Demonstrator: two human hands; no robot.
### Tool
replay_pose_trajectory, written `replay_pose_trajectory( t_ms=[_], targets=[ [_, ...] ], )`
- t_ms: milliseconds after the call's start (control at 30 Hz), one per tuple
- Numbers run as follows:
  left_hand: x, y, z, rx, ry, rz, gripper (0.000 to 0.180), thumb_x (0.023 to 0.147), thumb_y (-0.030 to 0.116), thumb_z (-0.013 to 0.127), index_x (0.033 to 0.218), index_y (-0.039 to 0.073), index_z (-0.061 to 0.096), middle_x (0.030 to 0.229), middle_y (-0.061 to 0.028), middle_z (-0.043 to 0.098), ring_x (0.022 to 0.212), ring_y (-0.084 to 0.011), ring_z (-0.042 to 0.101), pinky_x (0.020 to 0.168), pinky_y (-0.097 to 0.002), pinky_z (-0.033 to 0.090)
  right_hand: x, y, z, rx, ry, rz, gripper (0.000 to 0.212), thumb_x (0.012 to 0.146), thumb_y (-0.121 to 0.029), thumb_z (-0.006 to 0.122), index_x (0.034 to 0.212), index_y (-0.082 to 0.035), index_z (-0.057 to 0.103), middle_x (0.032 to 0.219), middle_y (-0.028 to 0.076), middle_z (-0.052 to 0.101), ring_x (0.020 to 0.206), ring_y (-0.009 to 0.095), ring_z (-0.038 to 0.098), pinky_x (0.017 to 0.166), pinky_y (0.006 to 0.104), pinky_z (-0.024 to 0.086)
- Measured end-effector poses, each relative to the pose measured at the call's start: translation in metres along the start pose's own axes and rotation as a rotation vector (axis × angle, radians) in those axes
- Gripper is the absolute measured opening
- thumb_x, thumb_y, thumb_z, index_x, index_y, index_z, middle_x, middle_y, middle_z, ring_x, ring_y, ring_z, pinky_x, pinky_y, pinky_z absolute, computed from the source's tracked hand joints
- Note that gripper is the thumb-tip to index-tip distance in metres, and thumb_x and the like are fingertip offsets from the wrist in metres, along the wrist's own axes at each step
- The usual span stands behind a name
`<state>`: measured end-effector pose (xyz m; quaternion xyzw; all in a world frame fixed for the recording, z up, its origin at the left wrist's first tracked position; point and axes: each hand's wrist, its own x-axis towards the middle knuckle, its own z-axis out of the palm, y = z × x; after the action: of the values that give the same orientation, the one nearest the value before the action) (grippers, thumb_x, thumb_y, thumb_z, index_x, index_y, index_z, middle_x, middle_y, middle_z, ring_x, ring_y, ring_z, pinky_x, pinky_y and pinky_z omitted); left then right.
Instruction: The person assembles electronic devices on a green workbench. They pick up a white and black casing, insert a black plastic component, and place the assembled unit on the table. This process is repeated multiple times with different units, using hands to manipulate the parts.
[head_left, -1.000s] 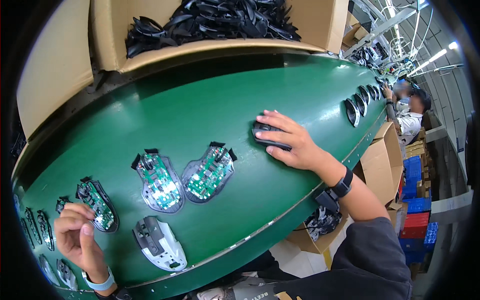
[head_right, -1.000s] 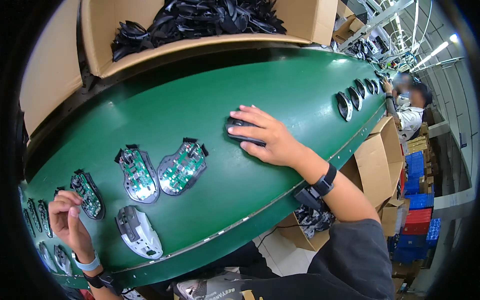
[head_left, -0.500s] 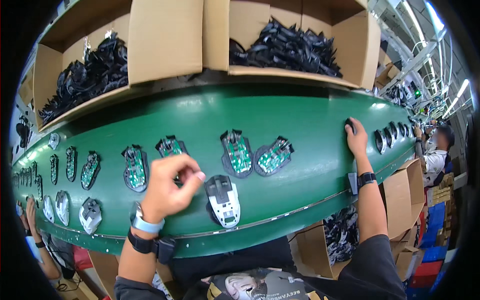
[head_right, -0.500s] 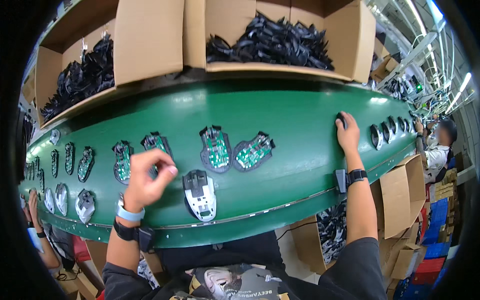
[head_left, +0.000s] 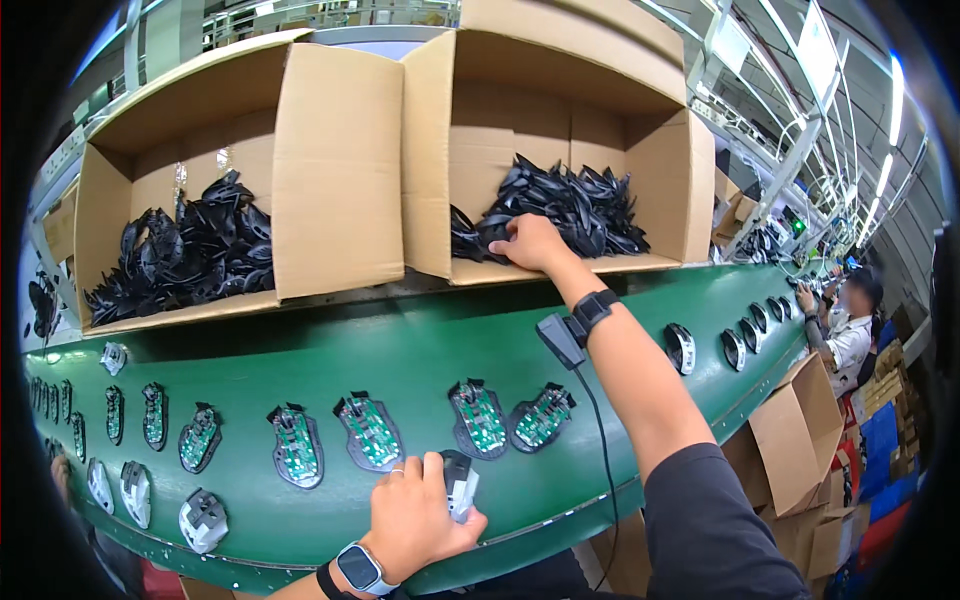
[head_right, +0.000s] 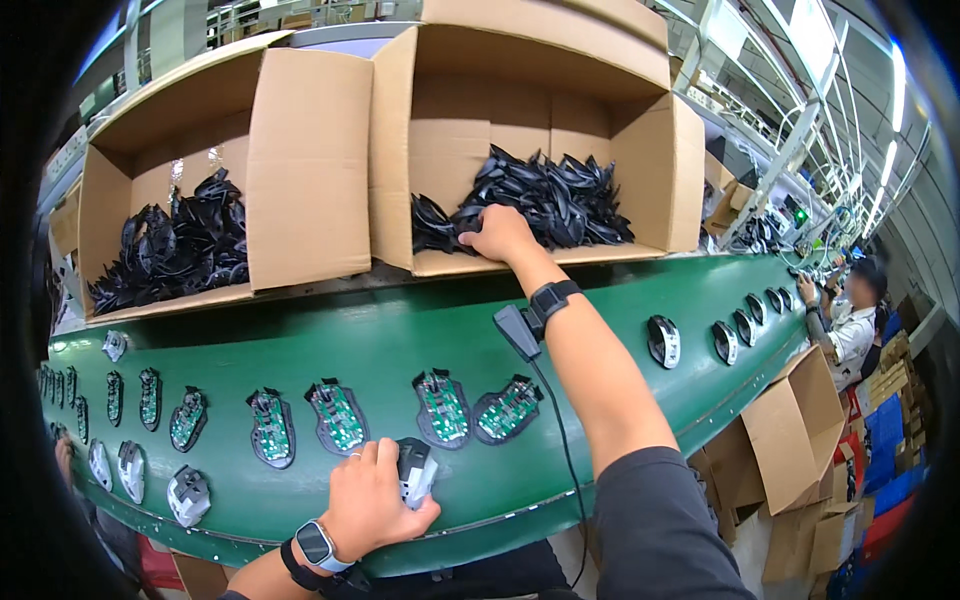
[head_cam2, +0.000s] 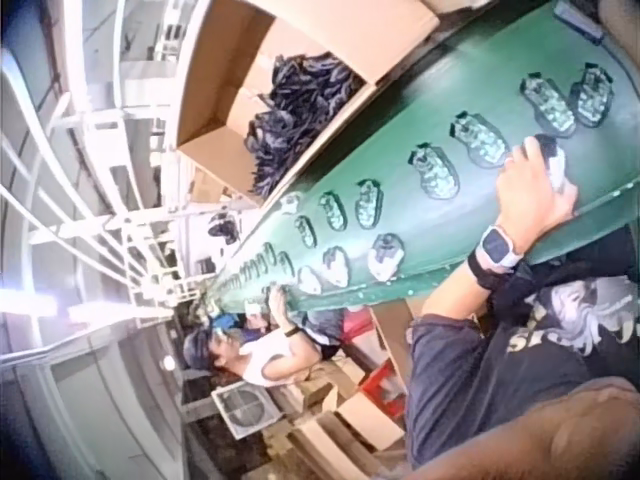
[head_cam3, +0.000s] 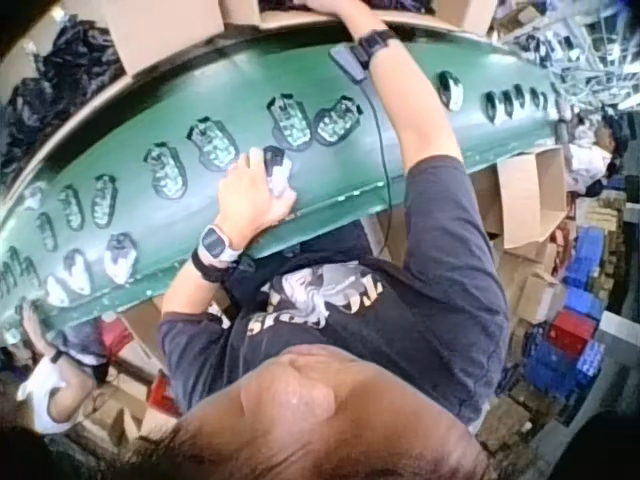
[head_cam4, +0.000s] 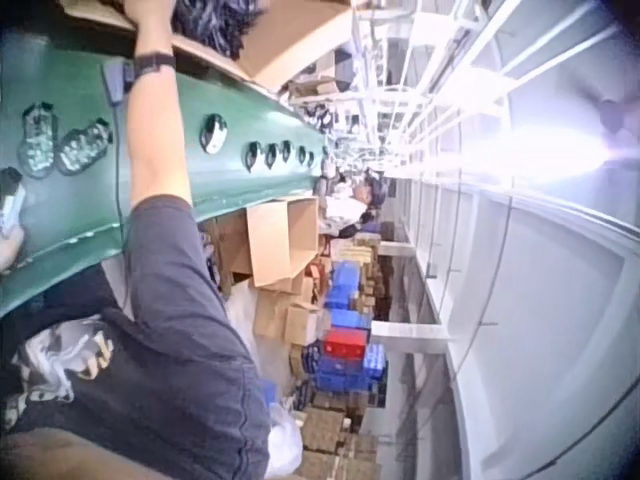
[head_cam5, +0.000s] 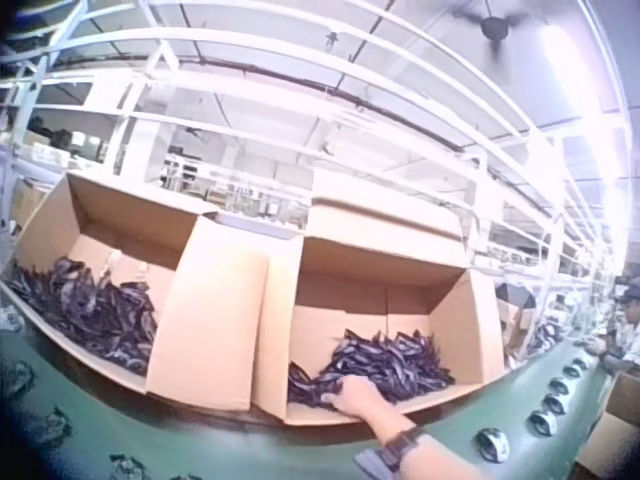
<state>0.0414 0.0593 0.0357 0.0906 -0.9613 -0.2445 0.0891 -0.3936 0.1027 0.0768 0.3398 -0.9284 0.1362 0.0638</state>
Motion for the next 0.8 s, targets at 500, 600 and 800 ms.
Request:
replay_pose_trajectory(
  t_ms=[500,600,800],
  targets=[
    [0.023,-0.045,-0.011,-1.53,0.395,-0.034,0.056,0.104,0.018,0.052,0.156,0.01,0.035,0.142,-0.0094,0.051,0.116,-0.0185,0.055,0.095,-0.031,0.044,-0.191,-0.093,-0.039,1.709,-0.112,-0.187,0.018,0.091,-0.003,0.079,0.105,-0.002,0.067,0.108,0.009,0.072,0.094,0.017,0.07,0.086,0.0312,0.056],
    [0.021,-0.049,-0.022,-1.64,0.349,-0.074,0.051,0.107,0.019,0.052,0.155,0.013,0.038,0.141,-0.007,0.053,0.116,-0.0167,0.054,0.096,-0.0312,0.044,-0.241,-0.15,-0.021,1.881,-0.336,-0.081,0.016,0.092,-0.003,0.079,0.099,-0.002,0.064,0.108,0.012,0.072,0.099,0.02,0.072,0.085,0.0314,0.057],
    [0.02,-0.056,-0.024,-1.702,0.361,-0.067,0.044,0.107,0.015,0.055,0.149,0.012,0.042,0.142,-0.0078,0.052,0.13,-0.0199,0.054,0.107,-0.0358,0.046,-0.261,-0.177,0.011,1.863,-0.391,-0.012,0.022,0.089,0.0,0.083,0.099,0.001,0.064,0.104,0.008,0.073,0.097,0.012,0.069,0.088,0.0278,0.058]
  ],
)
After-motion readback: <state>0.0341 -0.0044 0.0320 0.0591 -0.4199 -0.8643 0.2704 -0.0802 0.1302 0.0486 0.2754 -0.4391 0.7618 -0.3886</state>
